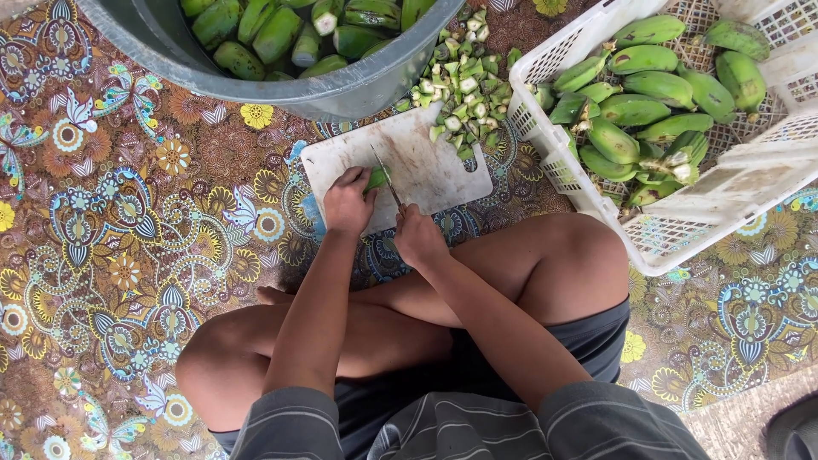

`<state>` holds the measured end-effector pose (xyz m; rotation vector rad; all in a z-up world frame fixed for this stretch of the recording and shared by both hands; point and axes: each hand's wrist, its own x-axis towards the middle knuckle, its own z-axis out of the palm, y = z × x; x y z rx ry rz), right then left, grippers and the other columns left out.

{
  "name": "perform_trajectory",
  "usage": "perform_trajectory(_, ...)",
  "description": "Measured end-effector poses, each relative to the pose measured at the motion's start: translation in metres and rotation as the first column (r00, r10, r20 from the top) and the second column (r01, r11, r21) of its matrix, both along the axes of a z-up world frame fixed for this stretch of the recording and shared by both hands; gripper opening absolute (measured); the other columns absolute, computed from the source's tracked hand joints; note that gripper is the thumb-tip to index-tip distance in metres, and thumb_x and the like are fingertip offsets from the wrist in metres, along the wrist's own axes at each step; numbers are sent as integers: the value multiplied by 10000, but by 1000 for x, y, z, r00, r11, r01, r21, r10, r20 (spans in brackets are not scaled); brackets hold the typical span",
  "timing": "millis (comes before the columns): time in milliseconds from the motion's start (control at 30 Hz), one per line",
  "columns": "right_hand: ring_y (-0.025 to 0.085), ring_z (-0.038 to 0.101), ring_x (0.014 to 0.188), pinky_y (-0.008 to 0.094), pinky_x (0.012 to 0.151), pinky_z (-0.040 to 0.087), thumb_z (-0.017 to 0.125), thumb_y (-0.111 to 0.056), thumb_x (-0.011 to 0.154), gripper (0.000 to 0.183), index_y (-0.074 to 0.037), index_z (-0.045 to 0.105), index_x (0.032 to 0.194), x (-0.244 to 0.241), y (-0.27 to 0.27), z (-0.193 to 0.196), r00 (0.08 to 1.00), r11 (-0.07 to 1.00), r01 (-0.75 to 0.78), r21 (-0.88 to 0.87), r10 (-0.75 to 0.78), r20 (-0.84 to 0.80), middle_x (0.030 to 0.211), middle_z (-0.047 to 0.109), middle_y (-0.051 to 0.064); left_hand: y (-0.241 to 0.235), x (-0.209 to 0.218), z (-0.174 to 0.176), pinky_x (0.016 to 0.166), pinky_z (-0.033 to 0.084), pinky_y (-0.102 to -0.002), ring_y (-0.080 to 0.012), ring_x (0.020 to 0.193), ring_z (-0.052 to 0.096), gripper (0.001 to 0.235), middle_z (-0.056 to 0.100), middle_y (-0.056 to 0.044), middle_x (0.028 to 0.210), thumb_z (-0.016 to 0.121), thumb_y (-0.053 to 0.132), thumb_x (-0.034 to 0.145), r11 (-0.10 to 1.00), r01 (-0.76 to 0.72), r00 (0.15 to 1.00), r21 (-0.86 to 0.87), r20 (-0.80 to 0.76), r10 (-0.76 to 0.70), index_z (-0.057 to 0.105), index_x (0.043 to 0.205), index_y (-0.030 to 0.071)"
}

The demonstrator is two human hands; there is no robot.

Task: The person sits on a patterned mat and uses a knife to cut the ends off green bananas on a white cutting board. The trimmed bananas are then placed into a large bucket of water, while the cut ends are discarded on the mat.

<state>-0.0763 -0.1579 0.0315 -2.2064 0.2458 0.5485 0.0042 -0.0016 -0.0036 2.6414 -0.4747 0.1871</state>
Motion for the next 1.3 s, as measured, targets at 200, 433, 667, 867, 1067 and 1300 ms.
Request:
perform_trajectory(200,390,621,525,398,366,480,301,-239,1024,323,32,478,1018,4,-4,-5,999,998,-45,-48,46,28,690,588,254,-2,1,-1,745,583,-363,-290,891,662,426,639,-26,1045,799,161,695,999,11,1000,-31,11,-11,693,1104,115)
perform_trajectory(433,304,565,449,351,333,426,305,-213,1027,330,53,499,1032,9,-14,-18,995,996,-90,-24,91,31,669,582,238,-1,1,1,735,580,-368,-274,882,669,426,632,10,1045,794,185,699,1000,-15,999,-19,-29,14,692,1110,139)
perform_trajectory(667,310,568,440,338,309,407,312,-231,1030,327,42,490,1010,13,-15,-22,993,993,-97,-61,100,56,644,562,231,-3,2,0,715,588,-379,-280,873,675,407,634,8,1046,787,177,729,997,-62,997,-39,-55,60,688,1122,127)
perform_trajectory(867,291,540,438,337,339,417,302,-241,1037,347,55,482,1042,10,-22,-30,989,988,-150,-38,150,-15,667,551,235,-3,1,0,695,593,-397,-287,855,678,387,641,19,1036,784,177,726,996,-68,996,-56,-68,64,697,1102,145)
perform_trajectory(1067,301,553,452,350,334,397,302,-272,1035,369,47,487,1062,28,-20,-22,988,988,-154,-26,153,-23,678,558,219,-4,3,-2,699,597,-385,-272,862,682,391,640,17,1046,783,178,734,996,-84,994,-39,-76,81,693,1113,141)
perform_trajectory(1300,272,522,443,326,352,384,306,-256,1039,351,41,491,1029,16,-23,-34,981,979,-192,-74,189,-39,661,541,202,-6,0,-1,681,599,-397,-292,838,680,382,629,11,1034,785,173,743,994,-91,994,-60,-66,87,691,1110,121)
